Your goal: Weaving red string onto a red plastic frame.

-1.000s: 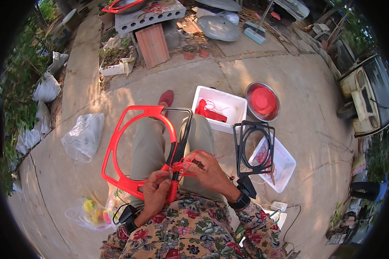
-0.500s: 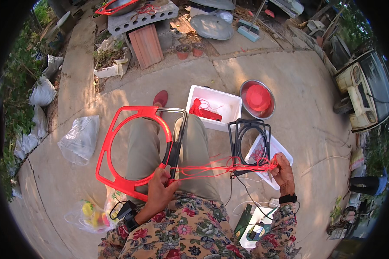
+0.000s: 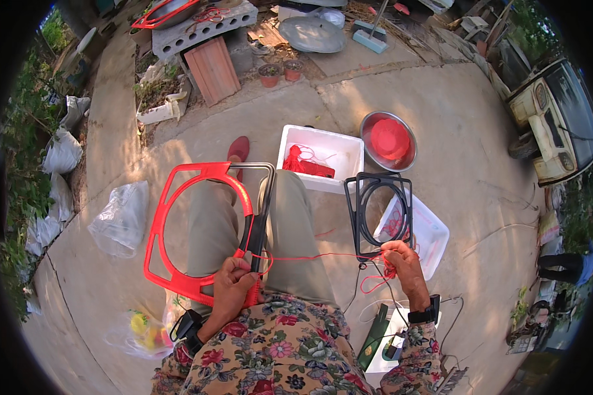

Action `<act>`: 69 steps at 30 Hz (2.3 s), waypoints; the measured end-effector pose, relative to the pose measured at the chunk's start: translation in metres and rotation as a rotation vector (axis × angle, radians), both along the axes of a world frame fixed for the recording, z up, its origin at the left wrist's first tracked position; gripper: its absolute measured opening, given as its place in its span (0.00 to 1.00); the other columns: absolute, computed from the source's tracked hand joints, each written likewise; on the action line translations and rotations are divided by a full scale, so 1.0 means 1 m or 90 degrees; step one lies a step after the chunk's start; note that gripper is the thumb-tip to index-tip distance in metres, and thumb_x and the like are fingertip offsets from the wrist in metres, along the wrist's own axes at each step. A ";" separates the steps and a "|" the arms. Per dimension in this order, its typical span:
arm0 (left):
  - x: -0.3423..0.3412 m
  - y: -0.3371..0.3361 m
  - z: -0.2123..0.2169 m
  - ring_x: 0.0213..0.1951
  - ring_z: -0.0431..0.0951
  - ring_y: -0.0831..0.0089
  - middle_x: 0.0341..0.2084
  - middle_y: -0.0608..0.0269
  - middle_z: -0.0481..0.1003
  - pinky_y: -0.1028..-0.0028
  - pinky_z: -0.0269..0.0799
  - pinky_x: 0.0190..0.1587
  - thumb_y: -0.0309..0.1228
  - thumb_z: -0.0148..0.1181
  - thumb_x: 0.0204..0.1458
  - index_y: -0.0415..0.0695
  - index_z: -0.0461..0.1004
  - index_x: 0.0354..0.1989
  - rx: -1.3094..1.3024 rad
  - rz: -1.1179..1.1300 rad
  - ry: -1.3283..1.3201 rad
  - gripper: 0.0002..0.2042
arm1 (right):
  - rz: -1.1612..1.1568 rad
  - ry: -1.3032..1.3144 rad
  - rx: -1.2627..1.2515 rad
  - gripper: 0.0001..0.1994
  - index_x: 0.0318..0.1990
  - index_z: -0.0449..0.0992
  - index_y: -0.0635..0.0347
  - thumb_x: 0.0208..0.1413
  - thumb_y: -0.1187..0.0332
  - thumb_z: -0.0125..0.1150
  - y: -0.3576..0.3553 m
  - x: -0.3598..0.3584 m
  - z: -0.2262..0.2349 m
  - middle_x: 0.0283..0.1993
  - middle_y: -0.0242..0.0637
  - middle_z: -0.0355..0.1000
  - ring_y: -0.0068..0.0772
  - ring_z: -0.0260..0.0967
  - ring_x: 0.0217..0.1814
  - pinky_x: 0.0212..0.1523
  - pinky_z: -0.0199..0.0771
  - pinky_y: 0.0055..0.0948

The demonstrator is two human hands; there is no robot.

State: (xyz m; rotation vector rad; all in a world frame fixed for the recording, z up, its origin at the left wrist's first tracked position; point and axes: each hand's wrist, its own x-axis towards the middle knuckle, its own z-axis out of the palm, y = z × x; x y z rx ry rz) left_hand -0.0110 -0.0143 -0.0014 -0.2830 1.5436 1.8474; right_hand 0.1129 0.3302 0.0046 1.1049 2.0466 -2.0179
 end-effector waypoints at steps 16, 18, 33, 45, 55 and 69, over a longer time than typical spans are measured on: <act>0.002 -0.006 -0.001 0.19 0.74 0.76 0.23 0.60 0.74 0.76 0.71 0.19 0.30 0.50 0.61 0.38 0.65 0.42 0.105 0.066 -0.026 0.09 | 0.350 -0.045 -0.103 0.11 0.32 0.76 0.62 0.59 0.62 0.58 -0.090 -0.013 0.012 0.23 0.23 0.67 0.12 0.58 0.24 0.25 0.58 0.18; 0.005 0.000 -0.004 0.18 0.72 0.79 0.22 0.63 0.73 0.77 0.70 0.19 0.32 0.50 0.61 0.37 0.67 0.43 0.065 0.071 0.055 0.10 | 0.376 -0.080 -0.163 0.11 0.31 0.76 0.61 0.59 0.62 0.58 -0.094 0.004 0.017 0.24 0.22 0.67 0.11 0.57 0.25 0.25 0.58 0.17; -0.005 0.005 0.002 0.15 0.74 0.72 0.17 0.60 0.72 0.71 0.72 0.14 0.33 0.55 0.57 0.35 0.75 0.39 -0.023 0.048 -0.157 0.12 | 0.366 -0.248 -0.386 0.12 0.24 0.71 0.62 0.59 0.68 0.56 -0.096 0.030 0.039 0.19 0.21 0.61 0.09 0.53 0.23 0.24 0.53 0.17; 0.004 0.002 -0.006 0.13 0.72 0.69 0.15 0.54 0.72 0.70 0.68 0.13 0.26 0.47 0.52 0.35 0.70 0.24 -0.026 0.036 -0.119 0.09 | 0.274 -0.186 -0.260 0.11 0.26 0.76 0.61 0.57 0.64 0.58 -0.088 0.060 -0.013 0.19 0.19 0.61 0.10 0.52 0.20 0.22 0.50 0.17; -0.013 0.000 0.022 0.22 0.76 0.67 0.18 0.52 0.73 0.72 0.73 0.26 0.28 0.47 0.55 0.30 0.67 0.44 0.044 -0.117 -0.287 0.13 | 0.336 -0.204 -0.312 0.11 0.24 0.73 0.61 0.57 0.67 0.58 -0.090 0.055 0.022 0.20 0.20 0.62 0.09 0.53 0.23 0.23 0.50 0.17; 0.010 -0.001 0.018 0.21 0.75 0.75 0.22 0.59 0.74 0.77 0.73 0.23 0.32 0.47 0.61 0.35 0.68 0.45 0.020 -0.081 -0.089 0.12 | 0.332 -0.103 0.298 0.12 0.34 0.73 0.65 0.57 0.62 0.57 -0.059 -0.015 0.026 0.21 0.40 0.70 0.33 0.67 0.21 0.25 0.64 0.29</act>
